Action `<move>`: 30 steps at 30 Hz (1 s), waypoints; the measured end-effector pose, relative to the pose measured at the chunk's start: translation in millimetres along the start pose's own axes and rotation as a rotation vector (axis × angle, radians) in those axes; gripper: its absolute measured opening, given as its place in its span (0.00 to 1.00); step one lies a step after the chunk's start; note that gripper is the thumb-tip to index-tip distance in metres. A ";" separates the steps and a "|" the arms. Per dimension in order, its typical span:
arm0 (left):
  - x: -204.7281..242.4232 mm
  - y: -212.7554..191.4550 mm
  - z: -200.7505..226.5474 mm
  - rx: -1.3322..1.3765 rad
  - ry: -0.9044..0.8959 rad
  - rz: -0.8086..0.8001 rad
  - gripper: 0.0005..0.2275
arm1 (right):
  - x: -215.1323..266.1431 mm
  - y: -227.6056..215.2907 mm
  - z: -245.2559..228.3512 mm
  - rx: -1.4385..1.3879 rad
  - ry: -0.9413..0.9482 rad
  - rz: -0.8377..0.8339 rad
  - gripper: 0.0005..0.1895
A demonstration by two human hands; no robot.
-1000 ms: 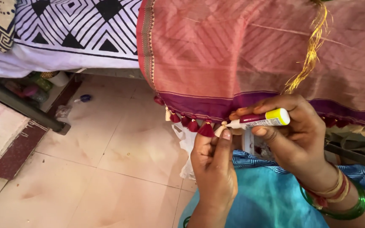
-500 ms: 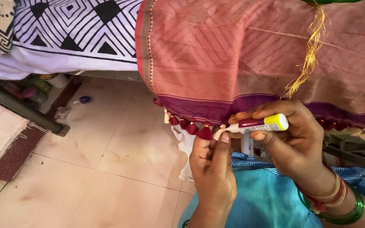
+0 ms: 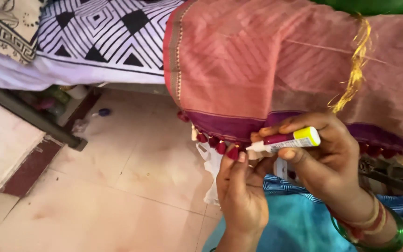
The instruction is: Applying adhesive to tassels and attaching them to the decorative border of a sari.
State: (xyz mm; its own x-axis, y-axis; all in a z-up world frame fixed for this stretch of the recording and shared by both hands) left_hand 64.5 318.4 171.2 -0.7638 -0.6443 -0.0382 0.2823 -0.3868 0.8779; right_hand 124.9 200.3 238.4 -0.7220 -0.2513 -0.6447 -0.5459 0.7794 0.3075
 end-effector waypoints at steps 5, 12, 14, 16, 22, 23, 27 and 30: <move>2.3 -6.8 -5.9 0.021 0.079 -0.120 0.12 | -3.0 7.7 0.2 0.123 0.021 -0.001 0.13; -0.8 -7.5 -5.4 -0.036 0.093 -0.049 0.13 | -2.6 9.9 7.3 0.093 0.037 -0.042 0.12; -0.5 -9.3 -4.5 -0.100 0.107 -0.049 0.14 | -0.9 11.2 9.6 0.101 0.007 -0.055 0.13; -2.8 -14.9 -6.8 -0.118 0.122 -0.041 0.15 | -0.7 10.1 12.5 0.097 0.008 -0.060 0.13; -6.9 -40.5 -14.6 -0.269 0.188 0.013 0.16 | -3.5 11.2 -8.5 0.347 -0.172 -0.156 0.14; -8.4 -45.5 -15.3 -0.316 0.237 0.032 0.15 | -4.6 13.9 -18.9 0.536 -0.293 -0.187 0.15; -12.3 -26.3 -6.2 -0.264 0.224 0.004 0.15 | -3.8 -9.7 -23.3 0.493 -0.204 -0.139 0.14; -17.4 -28.1 -21.2 -0.066 0.098 -0.023 0.15 | -9.2 -32.8 -17.0 0.146 -0.068 0.034 0.13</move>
State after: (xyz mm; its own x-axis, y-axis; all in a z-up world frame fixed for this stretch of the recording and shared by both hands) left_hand 82.2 326.4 137.0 -0.7111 -0.6949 -0.1072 0.3053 -0.4425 0.8432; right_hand 142.2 167.3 246.1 -0.7055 -0.1881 -0.6832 -0.4506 0.8632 0.2277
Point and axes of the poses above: each hand's wrist, its own x-axis away from the middle knuckle, its own y-axis out of the palm, z = x × y, the point moved 7 cm from there along -x, towards the middle knuckle, and after that the axes turned 12 degrees about z, right-handed, at the moved point
